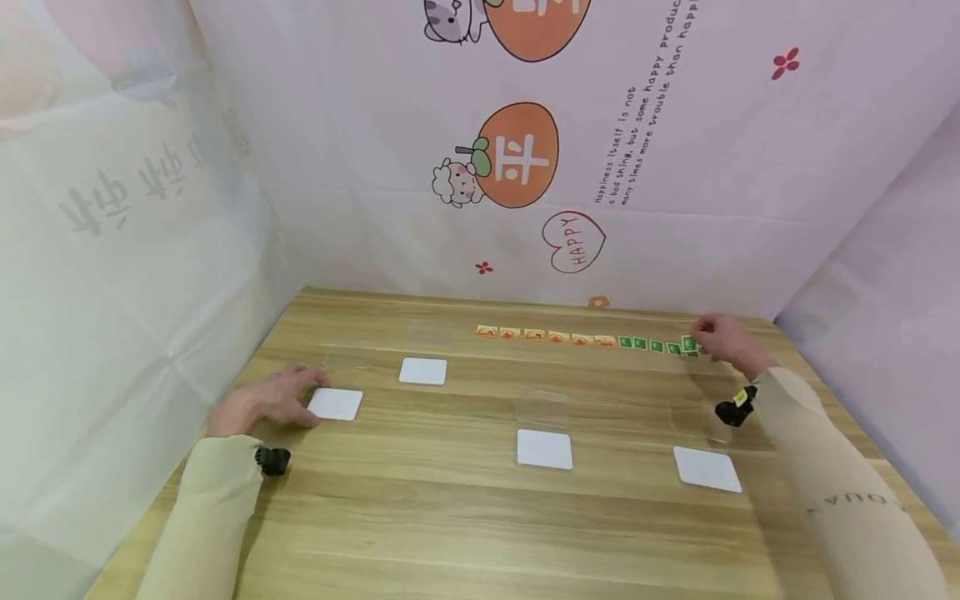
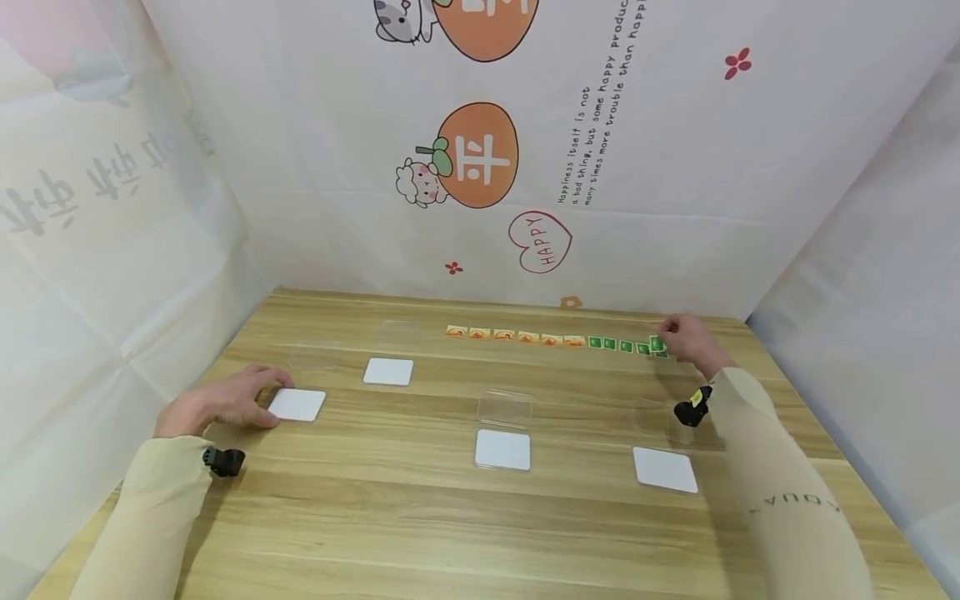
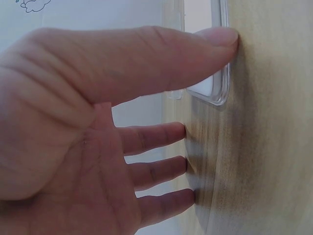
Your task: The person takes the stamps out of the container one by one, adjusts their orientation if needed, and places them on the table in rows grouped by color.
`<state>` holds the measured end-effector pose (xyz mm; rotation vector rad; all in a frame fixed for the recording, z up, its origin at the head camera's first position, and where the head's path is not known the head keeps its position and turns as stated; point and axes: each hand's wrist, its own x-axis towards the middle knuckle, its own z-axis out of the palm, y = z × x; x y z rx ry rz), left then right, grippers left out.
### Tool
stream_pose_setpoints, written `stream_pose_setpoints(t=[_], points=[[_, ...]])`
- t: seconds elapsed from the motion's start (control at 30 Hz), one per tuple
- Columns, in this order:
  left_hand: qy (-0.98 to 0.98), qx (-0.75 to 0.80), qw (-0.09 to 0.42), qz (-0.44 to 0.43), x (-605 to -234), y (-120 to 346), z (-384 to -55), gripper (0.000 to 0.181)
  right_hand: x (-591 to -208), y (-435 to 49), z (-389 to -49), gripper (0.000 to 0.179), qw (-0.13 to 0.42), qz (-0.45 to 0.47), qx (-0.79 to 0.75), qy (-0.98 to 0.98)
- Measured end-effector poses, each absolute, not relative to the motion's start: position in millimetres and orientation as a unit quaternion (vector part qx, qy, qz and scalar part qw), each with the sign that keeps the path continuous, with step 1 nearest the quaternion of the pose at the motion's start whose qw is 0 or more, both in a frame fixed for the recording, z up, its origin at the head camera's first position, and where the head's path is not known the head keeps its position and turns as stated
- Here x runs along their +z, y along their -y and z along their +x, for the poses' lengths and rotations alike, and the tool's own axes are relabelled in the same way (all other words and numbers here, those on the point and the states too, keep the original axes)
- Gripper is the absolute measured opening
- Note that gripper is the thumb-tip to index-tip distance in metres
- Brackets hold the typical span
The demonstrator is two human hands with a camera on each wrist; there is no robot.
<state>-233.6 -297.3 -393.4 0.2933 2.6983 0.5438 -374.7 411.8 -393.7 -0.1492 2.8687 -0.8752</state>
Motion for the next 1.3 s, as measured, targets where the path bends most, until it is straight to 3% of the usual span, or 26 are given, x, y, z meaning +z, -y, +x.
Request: stream_pose_setpoints(t=[1.07,1.3], points=[[-0.96,0.187,0.178,0.111,-397,300,-236,0.055,-400,-445,-382,0.018,0.064,-0.05,-0.215,-0.973],[-0.958,0.195,0.181,0.107,-397,301,-237,0.057,-404,-448,-383,0.016,0.041,-0.043,-0.183,-0.981]])
